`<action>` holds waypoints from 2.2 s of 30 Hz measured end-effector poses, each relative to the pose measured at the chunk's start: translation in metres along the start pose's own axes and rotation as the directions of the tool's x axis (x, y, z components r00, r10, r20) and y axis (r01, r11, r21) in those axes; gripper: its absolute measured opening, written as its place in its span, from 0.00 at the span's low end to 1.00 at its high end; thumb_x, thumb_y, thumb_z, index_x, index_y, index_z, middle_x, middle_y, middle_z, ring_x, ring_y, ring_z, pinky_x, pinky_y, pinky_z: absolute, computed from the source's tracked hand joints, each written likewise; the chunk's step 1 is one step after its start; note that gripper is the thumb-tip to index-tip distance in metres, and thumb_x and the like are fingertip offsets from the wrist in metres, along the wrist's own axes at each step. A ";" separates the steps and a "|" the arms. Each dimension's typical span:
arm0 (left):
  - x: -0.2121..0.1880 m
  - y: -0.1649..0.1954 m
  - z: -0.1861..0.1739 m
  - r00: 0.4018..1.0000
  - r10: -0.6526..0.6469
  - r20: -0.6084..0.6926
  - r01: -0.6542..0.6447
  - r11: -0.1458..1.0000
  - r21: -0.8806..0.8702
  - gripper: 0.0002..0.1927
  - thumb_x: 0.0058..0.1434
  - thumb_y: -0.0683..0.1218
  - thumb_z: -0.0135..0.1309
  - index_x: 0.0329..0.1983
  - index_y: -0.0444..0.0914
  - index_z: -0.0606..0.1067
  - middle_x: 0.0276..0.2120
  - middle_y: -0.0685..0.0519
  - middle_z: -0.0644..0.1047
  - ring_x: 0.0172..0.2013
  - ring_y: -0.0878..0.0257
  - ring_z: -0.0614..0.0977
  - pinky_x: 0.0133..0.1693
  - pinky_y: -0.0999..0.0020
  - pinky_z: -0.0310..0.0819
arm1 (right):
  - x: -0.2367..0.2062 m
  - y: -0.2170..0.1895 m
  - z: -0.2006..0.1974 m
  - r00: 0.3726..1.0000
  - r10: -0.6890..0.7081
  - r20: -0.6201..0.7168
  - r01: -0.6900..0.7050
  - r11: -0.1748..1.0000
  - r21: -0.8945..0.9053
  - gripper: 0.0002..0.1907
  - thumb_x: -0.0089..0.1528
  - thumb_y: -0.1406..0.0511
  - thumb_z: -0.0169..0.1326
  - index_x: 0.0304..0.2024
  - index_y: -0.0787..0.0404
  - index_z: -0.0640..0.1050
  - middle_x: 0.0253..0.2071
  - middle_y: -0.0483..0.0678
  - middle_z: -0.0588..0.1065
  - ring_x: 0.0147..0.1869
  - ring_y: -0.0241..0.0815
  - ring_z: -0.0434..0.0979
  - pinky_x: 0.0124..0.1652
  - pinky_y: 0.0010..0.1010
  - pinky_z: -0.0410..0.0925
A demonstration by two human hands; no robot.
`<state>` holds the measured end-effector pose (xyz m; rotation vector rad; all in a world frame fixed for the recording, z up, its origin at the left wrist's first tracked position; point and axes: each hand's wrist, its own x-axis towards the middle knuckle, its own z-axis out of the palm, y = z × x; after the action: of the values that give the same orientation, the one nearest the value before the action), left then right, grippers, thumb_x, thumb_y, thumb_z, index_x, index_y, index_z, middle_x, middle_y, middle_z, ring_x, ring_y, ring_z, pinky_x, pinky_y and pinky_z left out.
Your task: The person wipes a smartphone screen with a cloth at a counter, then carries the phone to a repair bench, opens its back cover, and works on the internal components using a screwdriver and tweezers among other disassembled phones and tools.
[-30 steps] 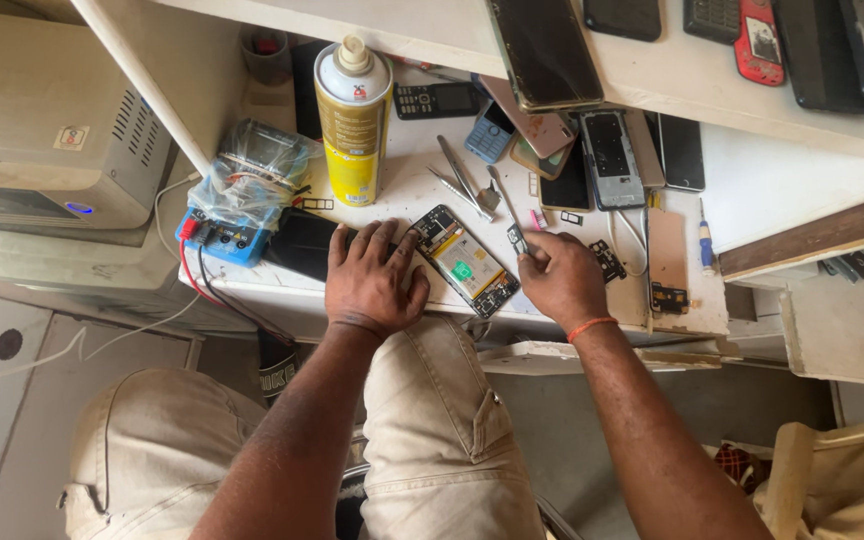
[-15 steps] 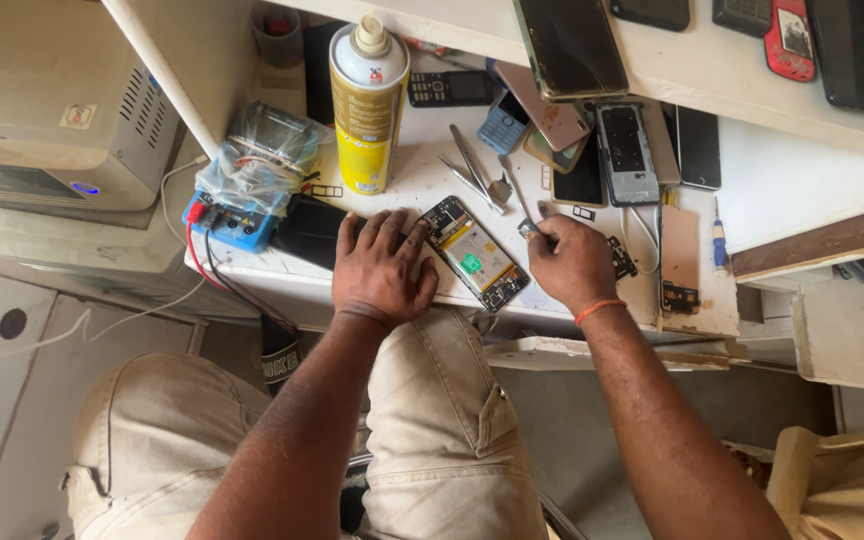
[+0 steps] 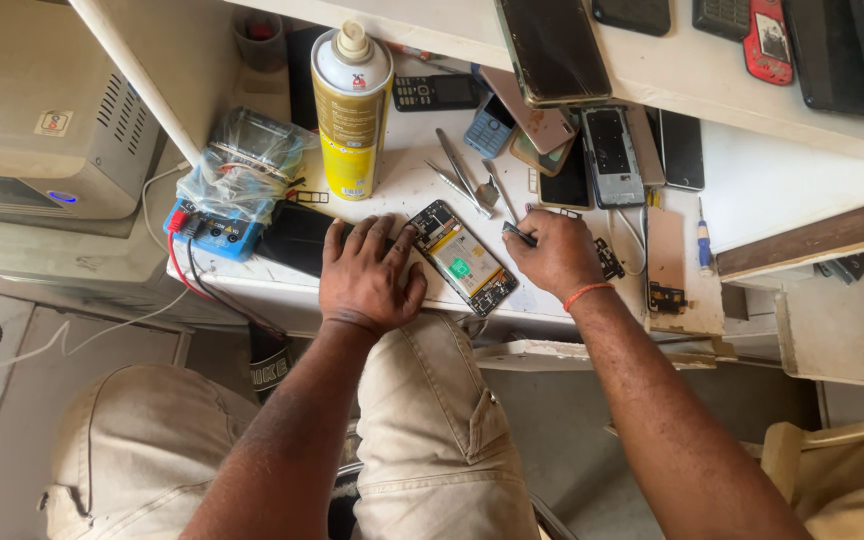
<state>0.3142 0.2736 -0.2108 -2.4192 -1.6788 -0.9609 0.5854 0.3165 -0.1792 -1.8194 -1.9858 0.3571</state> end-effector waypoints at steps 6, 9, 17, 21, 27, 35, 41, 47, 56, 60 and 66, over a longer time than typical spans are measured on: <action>0.000 0.000 0.000 1.000 0.004 -0.001 -0.004 1.000 0.009 0.27 0.58 0.56 0.53 0.59 0.42 0.78 0.60 0.45 0.75 0.62 0.49 0.73 0.67 0.38 0.54 | -0.002 -0.003 0.001 0.999 0.029 0.019 -0.030 0.999 0.014 0.11 0.58 0.59 0.66 0.32 0.60 0.82 0.25 0.53 0.79 0.27 0.48 0.81 0.32 0.38 0.73; -0.001 -0.001 0.000 1.000 0.003 -0.007 -0.003 1.000 0.005 0.27 0.58 0.56 0.53 0.59 0.42 0.78 0.60 0.45 0.75 0.62 0.49 0.73 0.67 0.38 0.54 | -0.002 -0.006 0.003 0.999 0.031 0.018 -0.031 0.999 0.009 0.11 0.60 0.59 0.65 0.32 0.60 0.81 0.25 0.54 0.79 0.28 0.49 0.81 0.32 0.38 0.73; -0.001 -0.001 0.001 1.000 0.007 -0.011 -0.007 1.000 -0.003 0.27 0.59 0.56 0.53 0.60 0.42 0.78 0.60 0.45 0.75 0.62 0.48 0.73 0.67 0.38 0.54 | -0.002 -0.003 0.000 1.000 -0.017 -0.008 0.018 0.998 0.061 0.11 0.60 0.59 0.64 0.36 0.60 0.82 0.30 0.55 0.80 0.32 0.52 0.82 0.35 0.39 0.74; -0.001 -0.002 0.001 1.000 0.005 0.006 -0.005 1.000 0.018 0.27 0.59 0.56 0.52 0.60 0.42 0.78 0.61 0.44 0.75 0.62 0.48 0.73 0.67 0.38 0.54 | -0.001 0.003 -0.002 0.999 0.040 0.006 -0.040 0.994 0.106 0.11 0.62 0.60 0.62 0.40 0.60 0.84 0.34 0.55 0.81 0.34 0.50 0.83 0.38 0.36 0.74; -0.003 -0.001 0.002 1.000 -0.001 0.012 0.001 1.000 0.013 0.27 0.60 0.56 0.52 0.60 0.42 0.78 0.61 0.44 0.75 0.63 0.48 0.73 0.67 0.38 0.53 | 0.007 0.020 0.001 0.990 0.115 0.082 -0.128 0.976 0.179 0.10 0.62 0.61 0.60 0.40 0.61 0.84 0.35 0.50 0.84 0.40 0.40 0.85 0.44 0.32 0.74; -0.002 -0.002 0.003 1.000 -0.002 0.017 0.001 1.000 0.019 0.28 0.59 0.57 0.52 0.61 0.42 0.77 0.61 0.44 0.75 0.63 0.48 0.72 0.67 0.39 0.53 | 0.009 0.032 0.009 0.999 -0.006 0.033 0.001 0.987 0.163 0.11 0.60 0.61 0.62 0.37 0.64 0.84 0.44 0.54 0.81 0.44 0.47 0.84 0.44 0.36 0.74; -0.002 -0.002 0.003 1.000 0.002 0.020 -0.003 1.000 0.025 0.28 0.59 0.57 0.52 0.61 0.42 0.77 0.62 0.45 0.74 0.63 0.48 0.72 0.67 0.38 0.53 | 0.011 0.018 0.007 0.991 0.103 0.090 -0.105 0.994 0.021 0.14 0.59 0.58 0.64 0.37 0.62 0.83 0.34 0.57 0.82 0.38 0.51 0.84 0.41 0.39 0.75; -0.002 -0.002 0.002 1.000 -0.001 0.025 0.001 1.000 0.020 0.28 0.59 0.57 0.52 0.60 0.43 0.78 0.61 0.45 0.75 0.63 0.48 0.72 0.67 0.38 0.53 | 0.015 0.013 0.002 1.000 -0.006 -0.006 0.006 1.000 0.023 0.19 0.57 0.54 0.68 0.33 0.64 0.83 0.34 0.56 0.82 0.35 0.48 0.83 0.38 0.37 0.74; -0.003 -0.005 0.004 1.000 0.004 0.009 -0.004 1.000 0.018 0.27 0.60 0.57 0.52 0.60 0.42 0.78 0.61 0.45 0.75 0.63 0.49 0.72 0.67 0.38 0.54 | 0.019 0.024 -0.002 0.918 0.305 0.255 -0.386 0.837 0.387 0.15 0.66 0.56 0.59 0.36 0.62 0.84 0.29 0.46 0.81 0.33 0.29 0.77 0.31 0.25 0.68; -0.003 -0.004 0.003 1.000 0.005 0.006 -0.005 1.000 0.013 0.27 0.59 0.57 0.53 0.60 0.42 0.78 0.61 0.44 0.75 0.63 0.48 0.73 0.67 0.38 0.54 | 0.019 0.031 -0.004 0.855 0.374 0.359 -0.518 0.651 0.554 0.11 0.64 0.61 0.55 0.42 0.62 0.82 0.32 0.40 0.79 0.34 0.27 0.81 0.25 0.24 0.63; -0.003 -0.004 0.004 1.000 0.008 0.002 -0.008 1.000 0.018 0.27 0.60 0.57 0.53 0.60 0.42 0.78 0.61 0.44 0.75 0.63 0.48 0.73 0.67 0.38 0.54 | 0.019 0.037 0.002 0.896 0.269 0.353 -0.431 0.717 0.548 0.10 0.63 0.64 0.61 0.40 0.65 0.82 0.30 0.45 0.80 0.27 0.30 0.67 0.28 0.23 0.64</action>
<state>0.3116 0.2741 -0.2165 -2.4142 -1.6701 -0.9387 0.6156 0.3400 -0.1954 -1.7395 -1.3752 1.2568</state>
